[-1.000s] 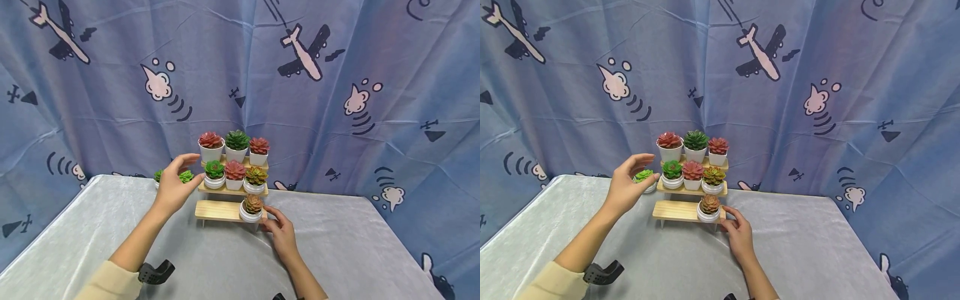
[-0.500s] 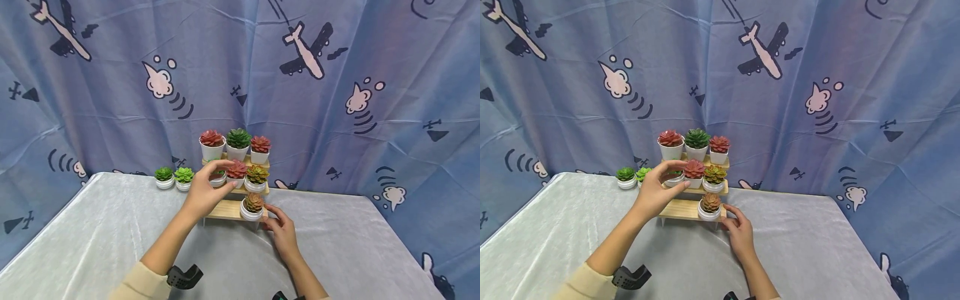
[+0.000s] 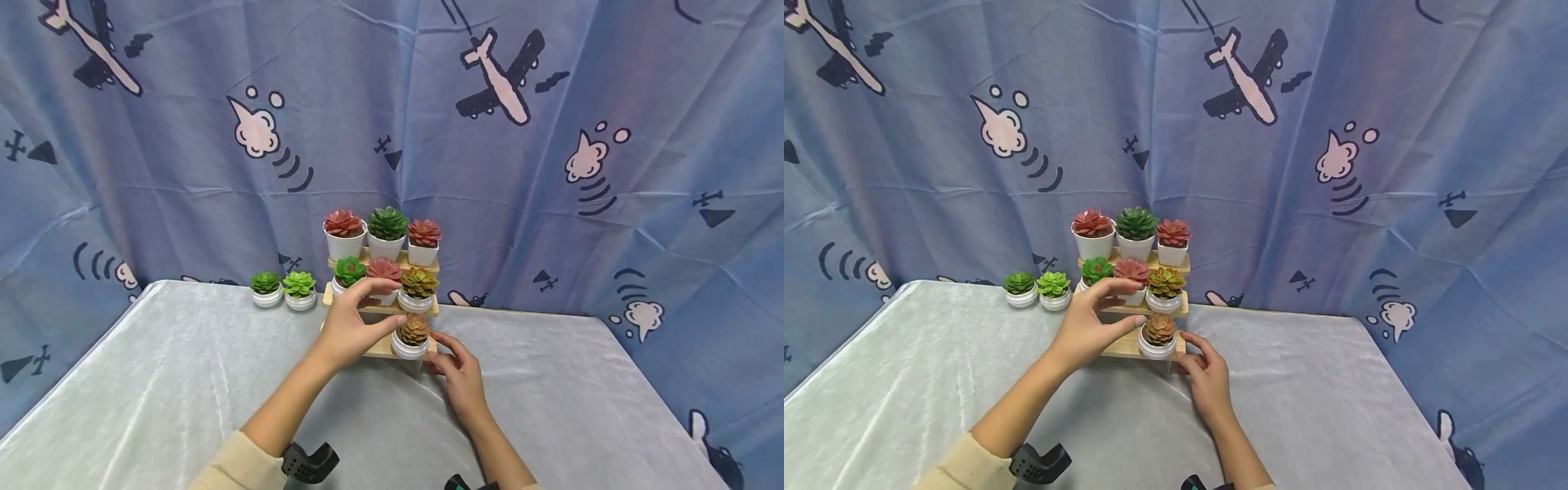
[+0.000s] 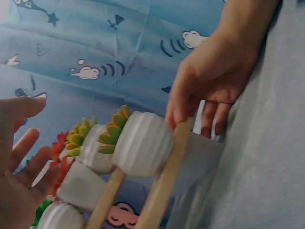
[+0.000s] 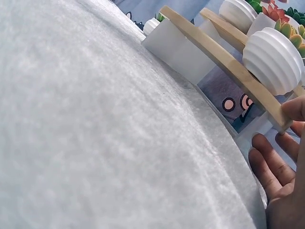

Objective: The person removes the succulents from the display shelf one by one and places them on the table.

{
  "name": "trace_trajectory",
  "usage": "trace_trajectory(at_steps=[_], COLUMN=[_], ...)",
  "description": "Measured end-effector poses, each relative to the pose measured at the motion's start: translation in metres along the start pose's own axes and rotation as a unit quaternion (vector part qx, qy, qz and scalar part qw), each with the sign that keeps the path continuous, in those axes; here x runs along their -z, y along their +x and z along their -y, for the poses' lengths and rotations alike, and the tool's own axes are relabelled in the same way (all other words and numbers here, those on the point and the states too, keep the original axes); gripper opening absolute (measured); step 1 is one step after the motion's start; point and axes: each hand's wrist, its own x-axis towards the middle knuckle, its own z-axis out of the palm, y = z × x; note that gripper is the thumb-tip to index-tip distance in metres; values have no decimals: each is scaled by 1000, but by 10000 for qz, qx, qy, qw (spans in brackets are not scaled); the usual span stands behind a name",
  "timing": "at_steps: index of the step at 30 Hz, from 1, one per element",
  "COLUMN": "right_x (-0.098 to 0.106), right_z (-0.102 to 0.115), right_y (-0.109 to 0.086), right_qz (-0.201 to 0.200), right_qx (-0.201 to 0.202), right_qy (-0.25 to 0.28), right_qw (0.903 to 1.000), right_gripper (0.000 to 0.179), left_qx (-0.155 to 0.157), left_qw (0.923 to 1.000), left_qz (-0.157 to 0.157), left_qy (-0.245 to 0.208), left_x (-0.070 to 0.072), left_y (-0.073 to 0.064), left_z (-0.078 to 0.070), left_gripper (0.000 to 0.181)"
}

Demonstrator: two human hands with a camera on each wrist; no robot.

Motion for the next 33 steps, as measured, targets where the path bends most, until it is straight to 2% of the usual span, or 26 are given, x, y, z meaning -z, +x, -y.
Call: trace_trajectory(at_steps=[8,13,20,28,33], right_x=[-3,-2,0,0,0], right_z=[0,0,0,1,1], right_y=[-1,-2,0,-1,-1], right_qz=[68,65,103,97,65], right_qx=[119,130,28,21,-1], right_qy=[85,138,48,33,35], right_qw=[9999,9998,9999,9999,10000], right_gripper=[37,37,38,37,37], left_qx=[-30,-132,-219,-66,-205], left_qw=[9997,9989,9978,9977,9968], left_qz=[194,238,157,155,-10], left_qy=[112,371,611,663,777], left_x=[-14,-22,-32,-43,-49], left_y=[-7,-9,-12,-18,-23], left_z=[12,19,27,38,44], left_gripper=[44,43,43,40,39])
